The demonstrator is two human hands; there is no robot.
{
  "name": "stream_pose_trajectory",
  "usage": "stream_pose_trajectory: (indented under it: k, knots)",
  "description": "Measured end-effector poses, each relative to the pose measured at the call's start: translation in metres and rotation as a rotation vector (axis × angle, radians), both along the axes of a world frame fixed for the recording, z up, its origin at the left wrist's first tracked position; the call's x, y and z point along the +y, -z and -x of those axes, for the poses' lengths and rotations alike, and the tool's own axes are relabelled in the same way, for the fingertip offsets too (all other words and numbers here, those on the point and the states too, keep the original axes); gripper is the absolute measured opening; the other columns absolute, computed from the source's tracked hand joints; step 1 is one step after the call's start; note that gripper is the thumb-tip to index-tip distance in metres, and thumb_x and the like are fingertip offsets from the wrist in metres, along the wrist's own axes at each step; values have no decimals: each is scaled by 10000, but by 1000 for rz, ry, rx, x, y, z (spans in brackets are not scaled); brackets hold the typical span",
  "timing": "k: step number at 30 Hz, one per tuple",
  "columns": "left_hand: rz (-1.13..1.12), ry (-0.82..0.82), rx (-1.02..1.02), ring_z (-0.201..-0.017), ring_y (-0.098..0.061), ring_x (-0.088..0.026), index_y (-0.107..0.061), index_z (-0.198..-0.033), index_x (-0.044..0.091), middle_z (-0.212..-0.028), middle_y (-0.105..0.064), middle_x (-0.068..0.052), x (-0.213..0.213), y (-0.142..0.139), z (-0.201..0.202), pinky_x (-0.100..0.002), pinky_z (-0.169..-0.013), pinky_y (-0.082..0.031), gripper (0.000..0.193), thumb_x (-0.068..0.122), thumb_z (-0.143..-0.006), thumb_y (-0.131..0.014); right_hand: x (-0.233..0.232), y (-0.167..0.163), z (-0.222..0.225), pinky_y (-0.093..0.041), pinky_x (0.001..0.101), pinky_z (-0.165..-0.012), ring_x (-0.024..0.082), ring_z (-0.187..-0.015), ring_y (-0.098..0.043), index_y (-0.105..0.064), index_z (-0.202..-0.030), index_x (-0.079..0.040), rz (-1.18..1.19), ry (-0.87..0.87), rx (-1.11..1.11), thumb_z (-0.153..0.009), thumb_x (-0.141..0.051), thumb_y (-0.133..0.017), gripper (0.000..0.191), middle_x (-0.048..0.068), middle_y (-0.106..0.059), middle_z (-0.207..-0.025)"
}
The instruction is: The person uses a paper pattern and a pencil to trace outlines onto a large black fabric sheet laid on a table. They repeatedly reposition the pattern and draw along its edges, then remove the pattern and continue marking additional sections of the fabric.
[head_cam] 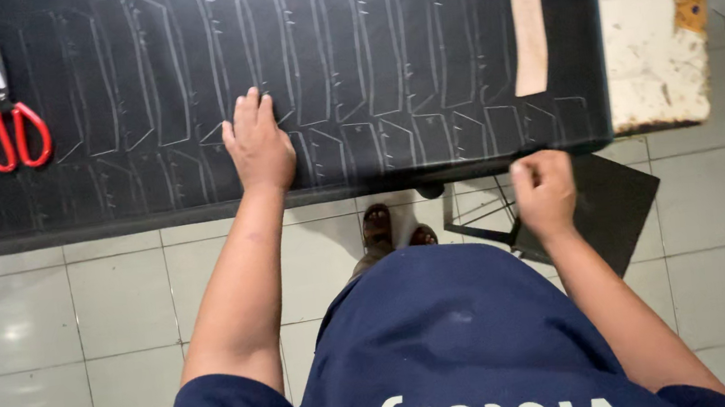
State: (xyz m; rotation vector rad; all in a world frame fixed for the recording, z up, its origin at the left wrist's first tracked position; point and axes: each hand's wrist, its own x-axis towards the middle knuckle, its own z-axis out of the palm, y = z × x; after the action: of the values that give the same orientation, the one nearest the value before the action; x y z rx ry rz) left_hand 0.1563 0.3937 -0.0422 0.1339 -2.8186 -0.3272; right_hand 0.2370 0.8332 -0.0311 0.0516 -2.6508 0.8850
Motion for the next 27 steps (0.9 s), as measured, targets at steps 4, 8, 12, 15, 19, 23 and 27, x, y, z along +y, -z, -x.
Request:
stream_pose_trajectory:
  k: [4, 8, 12, 15, 19, 23, 27]
  knots:
    - [-22, 61, -20, -1497, -367, -303, -574, -1418, 115, -1578, -443, -91, 36, -3, -11, -607, -1190, -265, 440, 188, -989, -640, 58, 9, 22, -532, 292, -597, 212, -643, -587, -508, -801, 24, 794, 516, -255, -1091, -131, -742, 404, 142, -524, -848]
    - [-27, 58, -68, -1502, -334, -316, -517, -1475, 97, -1612, -384, -132, 75, -1, -21, -622, -1183, -257, 513, 233, -993, -628, 92, -1, 32, -351, 216, -400, 111, -659, -665, -589, -1082, -156, 1098, 372, -521, -864, -67, -642, 242, 5, -647, -930]
    - [13, 26, -163, -1529, -294, -330, -465, -1524, 69, -1660, -317, -152, 84, -1, -23, -637, -1171, -253, 551, 237, -1017, -605, 102, -3, 27, -326, 214, -397, 72, -595, -588, -589, -1086, -134, 1039, 205, -704, -862, -114, -700, 250, -17, -637, -868]
    - [-29, 21, -248, -1528, -276, -323, -453, -1524, 78, -1655, -296, -141, 82, -6, -20, -637, -1168, -247, 578, 242, -991, -606, 110, 3, 13, -316, 235, -403, 92, -530, -502, -595, -1018, -79, 772, 171, -946, -882, -180, -783, 253, 28, -584, -767]
    - [-44, 27, -267, -1531, -270, -320, -439, -1544, 84, -1670, -283, -132, 82, -11, -21, -632, -1182, -244, 583, 236, -1003, -599, 136, 3, -18, -294, 233, -399, 65, -485, -446, -626, -954, -63, 721, 104, -1151, -868, -188, -802, 233, 8, -556, -702]
    - [-49, 25, -283, -1541, -256, -316, -431, -1555, 84, -1679, -266, -123, 83, -14, -23, -624, -1196, -233, 577, 252, -1028, -593, 165, -6, -42, -299, 212, -388, 50, -447, -433, -650, -986, -82, 962, 146, -1081, -830, -125, -750, 190, -8, -650, -769]
    - [-40, 13, -330, -1536, -248, -315, -417, -1562, 84, -1680, -248, -119, 86, -15, -22, -610, -1199, -226, 569, 253, -1042, -574, 183, -14, -45, -317, 205, -396, 48, -457, -448, -648, -1008, -76, 978, 101, -1031, -840, -104, -755, 201, -4, -660, -810]
